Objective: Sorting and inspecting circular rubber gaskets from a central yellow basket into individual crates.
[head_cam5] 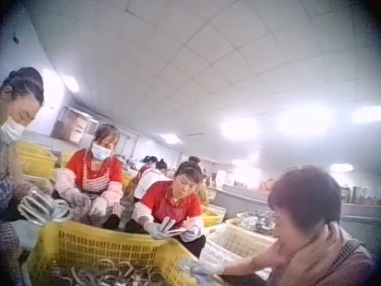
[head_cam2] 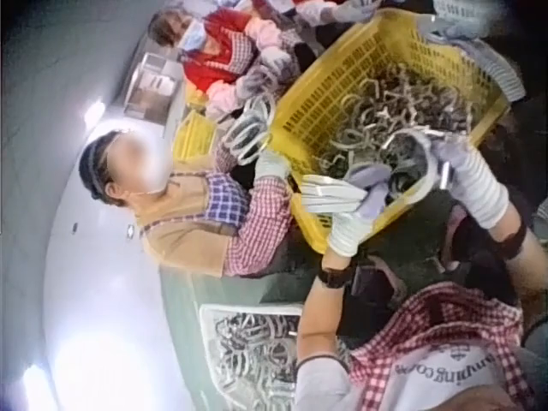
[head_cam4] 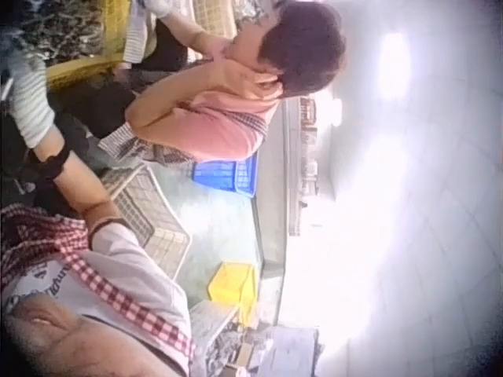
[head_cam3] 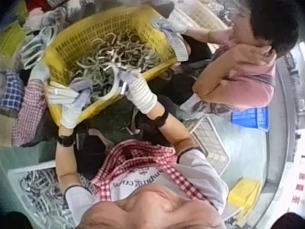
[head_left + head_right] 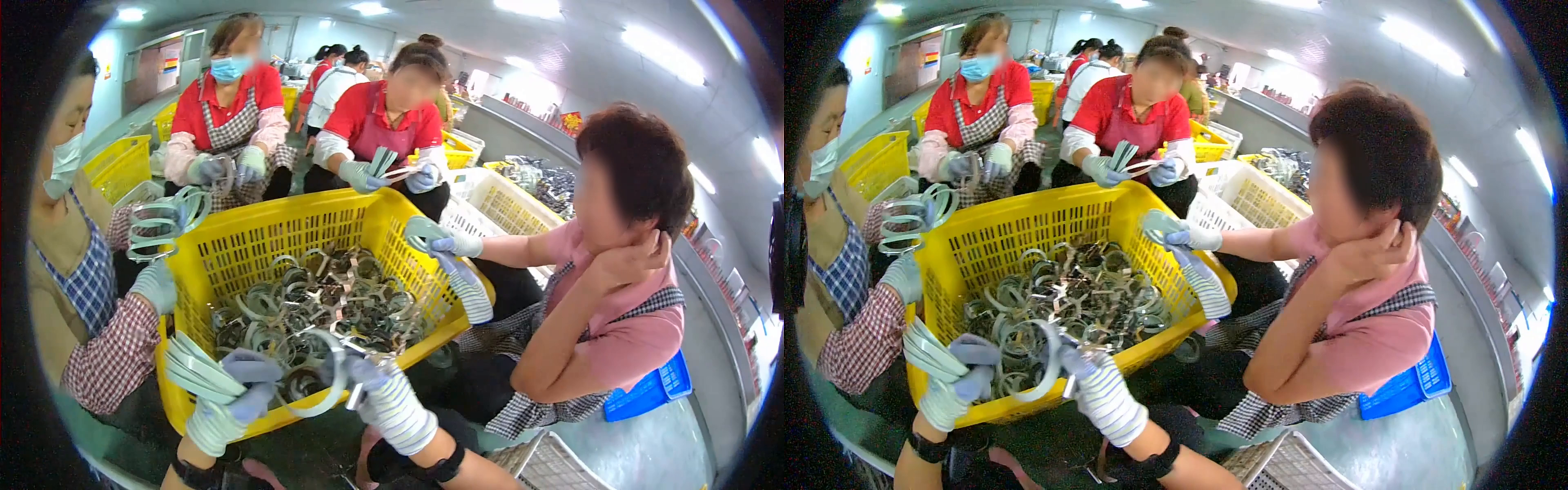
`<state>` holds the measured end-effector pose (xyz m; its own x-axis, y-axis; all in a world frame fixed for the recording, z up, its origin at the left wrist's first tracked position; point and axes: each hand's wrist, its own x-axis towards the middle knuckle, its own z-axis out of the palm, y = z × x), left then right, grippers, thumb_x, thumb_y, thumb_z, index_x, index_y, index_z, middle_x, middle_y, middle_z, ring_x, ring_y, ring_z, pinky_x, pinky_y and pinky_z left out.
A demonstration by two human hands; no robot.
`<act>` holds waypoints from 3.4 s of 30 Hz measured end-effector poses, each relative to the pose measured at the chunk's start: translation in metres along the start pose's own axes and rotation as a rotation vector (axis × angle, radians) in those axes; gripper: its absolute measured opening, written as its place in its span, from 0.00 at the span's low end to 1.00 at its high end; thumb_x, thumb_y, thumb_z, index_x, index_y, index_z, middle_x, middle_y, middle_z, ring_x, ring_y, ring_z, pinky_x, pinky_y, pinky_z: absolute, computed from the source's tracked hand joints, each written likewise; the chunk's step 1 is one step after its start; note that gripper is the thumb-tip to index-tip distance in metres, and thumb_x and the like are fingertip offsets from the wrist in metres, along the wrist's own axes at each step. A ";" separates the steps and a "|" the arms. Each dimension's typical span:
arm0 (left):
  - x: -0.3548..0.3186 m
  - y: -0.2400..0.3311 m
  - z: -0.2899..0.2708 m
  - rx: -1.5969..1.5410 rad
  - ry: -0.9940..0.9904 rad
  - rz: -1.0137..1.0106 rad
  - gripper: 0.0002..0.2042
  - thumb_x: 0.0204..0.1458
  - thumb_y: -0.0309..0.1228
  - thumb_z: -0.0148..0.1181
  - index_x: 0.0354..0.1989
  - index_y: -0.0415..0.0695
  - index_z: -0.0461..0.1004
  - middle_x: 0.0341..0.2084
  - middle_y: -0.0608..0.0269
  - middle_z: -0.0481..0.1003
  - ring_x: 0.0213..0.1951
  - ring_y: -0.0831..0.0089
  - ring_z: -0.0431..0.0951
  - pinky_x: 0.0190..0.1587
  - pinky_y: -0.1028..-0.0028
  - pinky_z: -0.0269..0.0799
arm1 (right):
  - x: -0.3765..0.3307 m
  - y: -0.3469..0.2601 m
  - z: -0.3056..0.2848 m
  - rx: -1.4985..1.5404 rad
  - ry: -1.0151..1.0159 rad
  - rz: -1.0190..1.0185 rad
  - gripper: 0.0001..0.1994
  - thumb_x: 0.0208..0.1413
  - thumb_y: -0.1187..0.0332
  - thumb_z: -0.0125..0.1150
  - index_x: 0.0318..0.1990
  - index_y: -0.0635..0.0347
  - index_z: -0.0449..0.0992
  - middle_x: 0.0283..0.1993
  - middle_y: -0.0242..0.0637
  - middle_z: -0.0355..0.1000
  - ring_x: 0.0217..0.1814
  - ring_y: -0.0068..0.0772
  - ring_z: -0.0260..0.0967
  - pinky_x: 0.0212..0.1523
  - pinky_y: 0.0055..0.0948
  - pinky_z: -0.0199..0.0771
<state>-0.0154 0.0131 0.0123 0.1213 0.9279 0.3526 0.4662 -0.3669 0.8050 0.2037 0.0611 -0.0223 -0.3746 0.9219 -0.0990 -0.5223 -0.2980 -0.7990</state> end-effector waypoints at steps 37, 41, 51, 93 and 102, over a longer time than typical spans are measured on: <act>-0.019 0.004 0.023 -0.530 0.280 -0.258 0.09 0.47 0.31 0.63 0.34 0.40 0.76 0.24 0.64 0.75 0.22 0.79 0.74 0.28 0.80 0.73 | 0.006 0.006 0.005 -0.012 0.010 0.213 0.10 0.56 0.60 0.58 0.30 0.55 0.68 0.16 0.22 0.57 0.11 0.13 0.47 0.12 0.17 0.44; -0.004 0.005 0.010 -0.709 0.443 -0.429 0.09 0.49 0.34 0.62 0.34 0.42 0.74 0.22 0.65 0.74 0.22 0.80 0.73 0.25 0.81 0.71 | 0.005 -0.003 0.012 -0.401 -0.088 0.186 0.09 0.54 0.64 0.60 0.37 0.58 0.71 0.20 0.24 0.63 0.15 0.14 0.55 0.18 0.17 0.56; -0.009 -0.042 0.002 -0.868 0.410 -0.409 0.11 0.53 0.38 0.58 0.36 0.43 0.73 0.17 0.69 0.69 0.19 0.80 0.68 0.24 0.78 0.66 | -0.009 -0.013 0.014 -0.201 -0.265 0.351 0.19 0.57 0.53 0.54 0.40 0.63 0.73 0.17 0.25 0.59 0.12 0.16 0.50 0.14 0.18 0.48; -0.015 -0.008 -0.033 0.164 -0.123 0.017 0.10 0.49 0.37 0.59 0.31 0.42 0.73 0.22 0.65 0.73 0.26 0.75 0.72 0.30 0.74 0.67 | 0.000 -0.016 -0.011 -1.415 -0.145 -0.549 0.12 0.48 0.70 0.60 0.42 0.57 0.74 0.31 0.42 0.72 0.31 0.44 0.72 0.32 0.33 0.72; -0.014 -0.002 -0.017 -0.002 -0.100 0.093 0.28 0.48 0.33 0.57 0.59 0.40 0.61 0.37 0.58 0.74 0.32 0.69 0.74 0.42 0.68 0.68 | 0.001 -0.006 -0.009 -1.295 0.047 -0.629 0.13 0.48 0.72 0.61 0.42 0.61 0.74 0.31 0.42 0.74 0.32 0.38 0.74 0.33 0.27 0.73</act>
<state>-0.0328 0.0000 0.0142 0.2511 0.8917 0.3766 0.4473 -0.4519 0.7718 0.2130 0.0655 -0.0231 -0.3091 0.8283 0.4672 0.4715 0.5601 -0.6811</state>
